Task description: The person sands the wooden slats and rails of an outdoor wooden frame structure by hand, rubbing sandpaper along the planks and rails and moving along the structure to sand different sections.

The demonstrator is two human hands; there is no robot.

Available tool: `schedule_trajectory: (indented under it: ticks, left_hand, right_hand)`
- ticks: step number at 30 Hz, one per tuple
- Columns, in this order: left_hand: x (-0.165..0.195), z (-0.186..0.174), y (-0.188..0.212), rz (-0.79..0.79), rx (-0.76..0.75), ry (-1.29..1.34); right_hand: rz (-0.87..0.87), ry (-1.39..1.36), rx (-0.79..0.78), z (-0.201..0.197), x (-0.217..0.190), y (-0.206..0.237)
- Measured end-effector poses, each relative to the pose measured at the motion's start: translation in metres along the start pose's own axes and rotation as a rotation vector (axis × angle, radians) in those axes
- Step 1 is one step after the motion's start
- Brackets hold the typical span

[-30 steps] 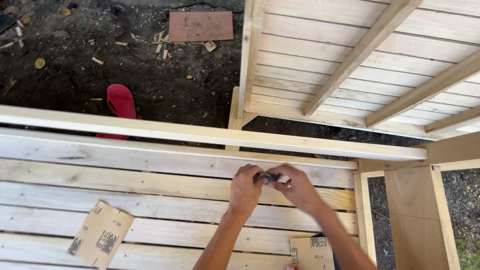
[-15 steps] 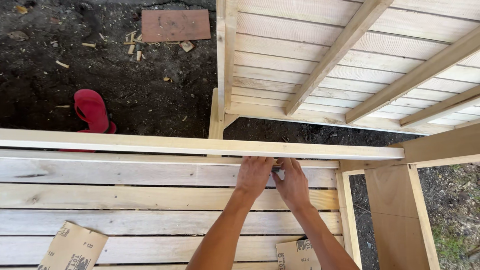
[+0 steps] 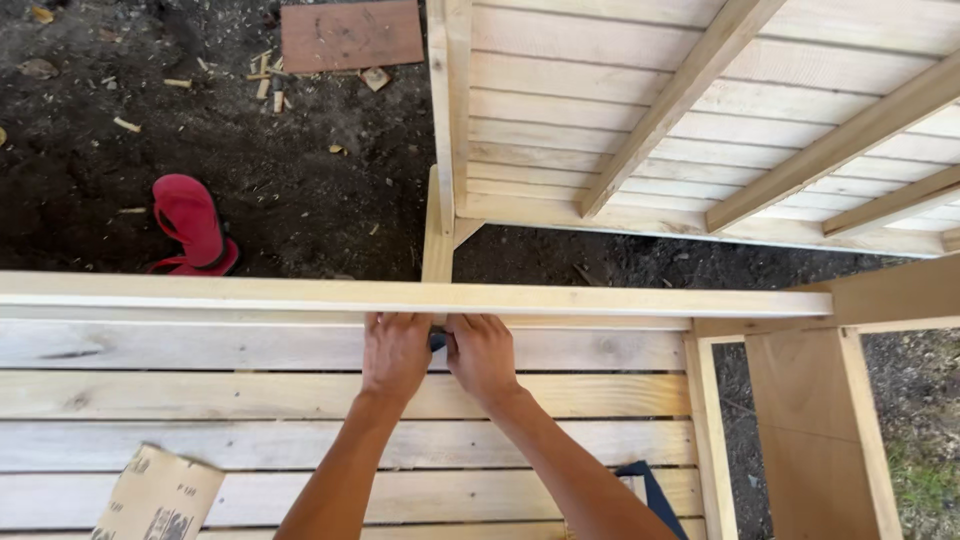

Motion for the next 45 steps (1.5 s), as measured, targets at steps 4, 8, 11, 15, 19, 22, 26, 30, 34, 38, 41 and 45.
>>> schedule_trajectory:
  ticks: [4,8,11,15,19,22,26,30,34,38,41,45]
  left_hand:
    - [0.021,0.057,-0.009,-0.148,-0.387,0.062]
    - [0.104,0.084,-0.048,0.057,-0.152,0.201]
    - [0.135,0.081,-0.059,0.063,-0.043,0.244]
    - [0.117,0.036,-0.049,-0.034,-0.163,0.188]
    - [0.087,-0.099,-0.005,0.263,0.041,0.061]
    - [0.044,-0.216,0.015,0.423,0.226,0.108]
    - [-0.029,-0.309,-0.032,0.173,0.455,-0.104]
    - [-0.053,-0.282,-0.088,-0.040,0.369,0.059]
    - [-0.071,-0.219,-0.088,-0.403,0.015,0.098]
    - [-0.074,-0.211,-0.084,-0.408,0.034,0.082]
    - [-0.076,-0.209,-0.084,-0.423,0.001,0.106]
    - [-0.074,-0.209,-0.085,-0.413,0.004,0.071]
  right_hand:
    - [0.188,0.159,-0.192,-0.010,0.042,0.005]
    - [0.267,0.173,0.006,-0.092,0.087,0.010]
    - [0.297,0.275,-0.052,-0.113,0.093,0.014]
    - [0.043,0.240,-0.123,-0.108,0.068,0.007]
    - [0.003,0.163,-0.055,-0.096,0.055,-0.001]
    - [-0.163,0.118,-0.070,-0.062,0.019,-0.010]
    - [-0.330,0.051,-0.114,0.004,-0.048,-0.026]
    - [-0.254,-0.017,-0.168,0.028,-0.070,-0.032]
    - [-0.267,0.049,-0.060,0.000,-0.044,-0.020]
    - [-0.017,0.131,-0.087,-0.050,0.027,-0.009]
    - [0.043,0.209,-0.067,-0.099,0.066,0.007]
    - [0.233,0.348,-0.167,-0.129,0.094,0.025]
Point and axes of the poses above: each hand's wrist, its own y-axis away from the middle knuckle, its own z-axis out of the palm, x = y × z, the point moved 7 cm from there along -y, towards the middle knuckle, and after that the axes turned 7 degrees about z, right-handed, at the moved point
